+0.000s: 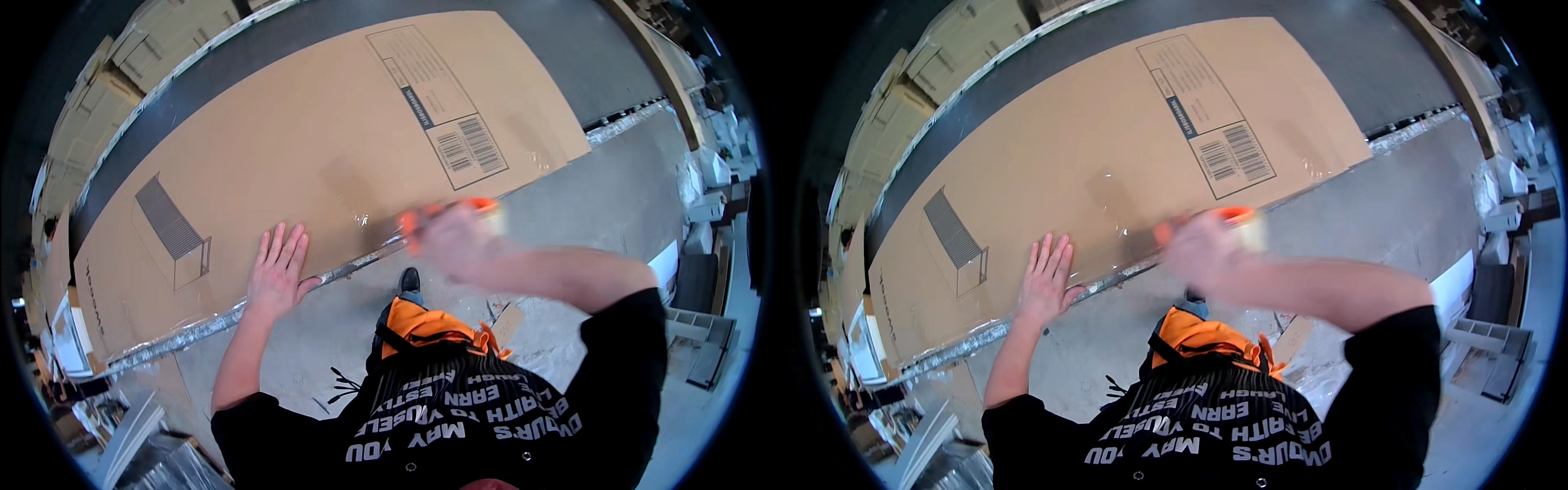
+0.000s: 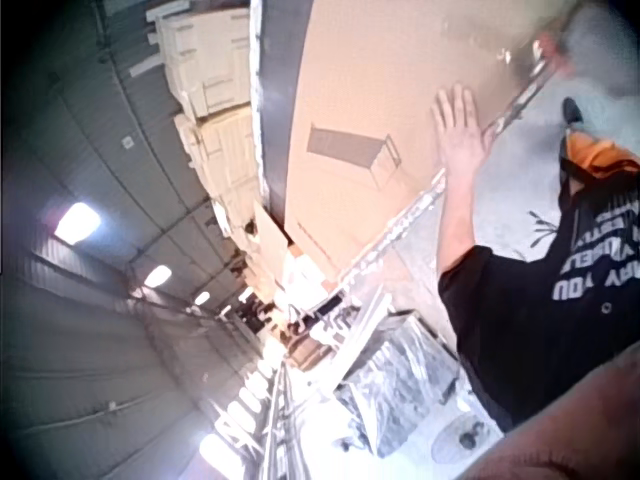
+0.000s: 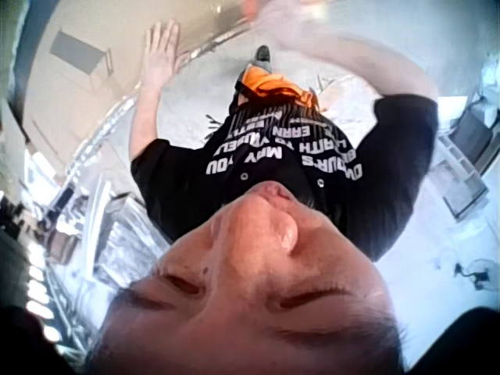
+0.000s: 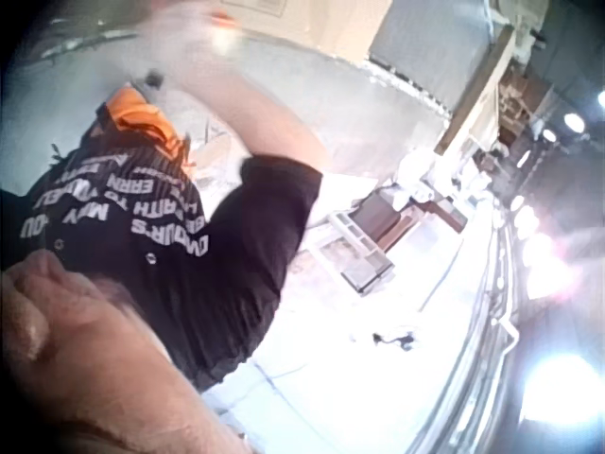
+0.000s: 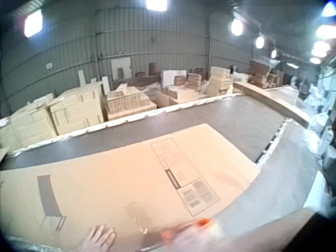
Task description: The person seals a long cardboard box with tape, then picks up white furniture panels and places them inside the box on a conveyor belt.
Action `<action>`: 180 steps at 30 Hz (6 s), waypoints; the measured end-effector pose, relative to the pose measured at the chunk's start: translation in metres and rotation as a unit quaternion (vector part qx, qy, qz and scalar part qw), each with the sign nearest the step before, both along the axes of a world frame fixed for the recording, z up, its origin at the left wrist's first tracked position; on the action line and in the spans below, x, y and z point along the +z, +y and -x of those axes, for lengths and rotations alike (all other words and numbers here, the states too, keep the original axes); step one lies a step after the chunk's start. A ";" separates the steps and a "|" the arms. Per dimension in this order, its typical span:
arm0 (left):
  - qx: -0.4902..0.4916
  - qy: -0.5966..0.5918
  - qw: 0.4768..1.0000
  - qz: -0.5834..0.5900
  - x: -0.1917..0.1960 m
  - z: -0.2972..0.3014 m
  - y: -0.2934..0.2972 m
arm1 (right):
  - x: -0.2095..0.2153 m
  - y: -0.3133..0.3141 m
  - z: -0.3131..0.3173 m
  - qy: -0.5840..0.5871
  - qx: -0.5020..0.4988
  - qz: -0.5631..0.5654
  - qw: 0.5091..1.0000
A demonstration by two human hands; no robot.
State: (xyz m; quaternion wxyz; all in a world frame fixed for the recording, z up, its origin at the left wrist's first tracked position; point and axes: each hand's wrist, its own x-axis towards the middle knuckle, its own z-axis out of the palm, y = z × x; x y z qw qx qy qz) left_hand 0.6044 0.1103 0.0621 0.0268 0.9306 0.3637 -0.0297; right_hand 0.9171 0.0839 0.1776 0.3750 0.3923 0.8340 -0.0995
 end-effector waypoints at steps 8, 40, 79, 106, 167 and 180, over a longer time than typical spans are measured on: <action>-0.057 -0.033 0.995 -0.070 -0.010 -0.134 -0.012 | 0.003 -0.015 -0.126 0.016 0.004 -0.135 0.991; 0.000 -0.119 0.975 -0.188 -0.020 -0.495 0.015 | -0.083 -0.028 -0.308 -0.243 0.150 -0.318 0.904; 0.432 -0.895 0.114 0.011 -0.055 -0.233 -0.018 | -0.034 -0.114 -0.468 0.220 -0.383 -0.034 0.896; 0.687 -0.599 0.313 -0.266 -0.072 -0.268 0.008 | -0.145 0.155 -0.313 0.676 -0.421 -0.128 0.591; 0.556 -0.496 0.647 -0.158 -0.036 -0.500 -0.411 | -0.135 -0.034 -0.460 0.288 -0.392 -0.266 0.832; 0.708 -0.289 0.615 -0.196 -0.043 -0.516 -0.451 | -0.148 -0.088 -0.442 0.407 -0.341 -0.280 0.800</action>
